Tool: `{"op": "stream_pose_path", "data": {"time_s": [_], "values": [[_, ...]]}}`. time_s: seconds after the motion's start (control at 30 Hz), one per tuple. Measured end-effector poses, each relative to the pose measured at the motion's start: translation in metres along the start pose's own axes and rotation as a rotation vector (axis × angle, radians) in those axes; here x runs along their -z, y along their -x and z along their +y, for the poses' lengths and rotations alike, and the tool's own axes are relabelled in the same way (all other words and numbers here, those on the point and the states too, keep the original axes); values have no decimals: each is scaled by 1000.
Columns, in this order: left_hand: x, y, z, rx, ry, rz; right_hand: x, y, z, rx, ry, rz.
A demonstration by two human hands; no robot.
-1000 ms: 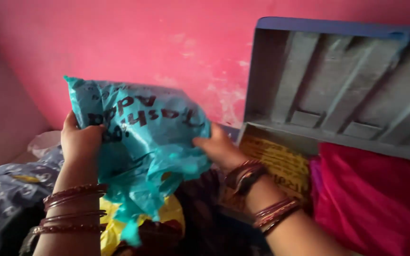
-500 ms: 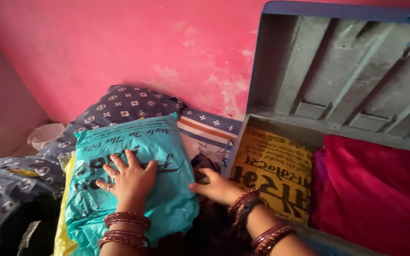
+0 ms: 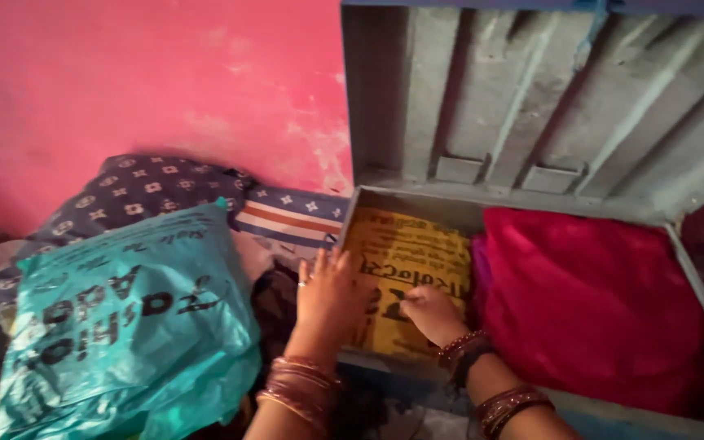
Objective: The person opens a blue metal suitcase and removes several folded garments and plastic-wrapped items one by one, placing them on the bed beside the suitcase. The removal continues until only a few wrapped items remain inside.
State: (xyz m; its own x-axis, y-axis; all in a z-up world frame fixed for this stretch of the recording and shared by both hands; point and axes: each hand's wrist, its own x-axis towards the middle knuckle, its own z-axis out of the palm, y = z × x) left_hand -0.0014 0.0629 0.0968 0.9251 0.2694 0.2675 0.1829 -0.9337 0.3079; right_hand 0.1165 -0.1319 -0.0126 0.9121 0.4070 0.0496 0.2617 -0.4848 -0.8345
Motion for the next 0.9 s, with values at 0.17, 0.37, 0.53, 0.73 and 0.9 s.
{"op": "stream_pose_path", "data": {"time_s": [0.17, 0.37, 0.53, 0.73, 0.9], "values": [[-74, 20, 44, 66, 213, -34, 16, 20, 52, -166, 111, 102], [-73, 41, 56, 163, 145, -187, 11, 20, 80, -510, 206, 11], [-77, 36, 54, 226, 164, -245, 2, 9, 82, -559, 130, -39], [-81, 34, 53, 236, 137, -239, 1, -6, 104, -555, 407, -350], [-77, 33, 56, 310, 170, -247, 4, -29, 141, -801, -36, -225]]}}
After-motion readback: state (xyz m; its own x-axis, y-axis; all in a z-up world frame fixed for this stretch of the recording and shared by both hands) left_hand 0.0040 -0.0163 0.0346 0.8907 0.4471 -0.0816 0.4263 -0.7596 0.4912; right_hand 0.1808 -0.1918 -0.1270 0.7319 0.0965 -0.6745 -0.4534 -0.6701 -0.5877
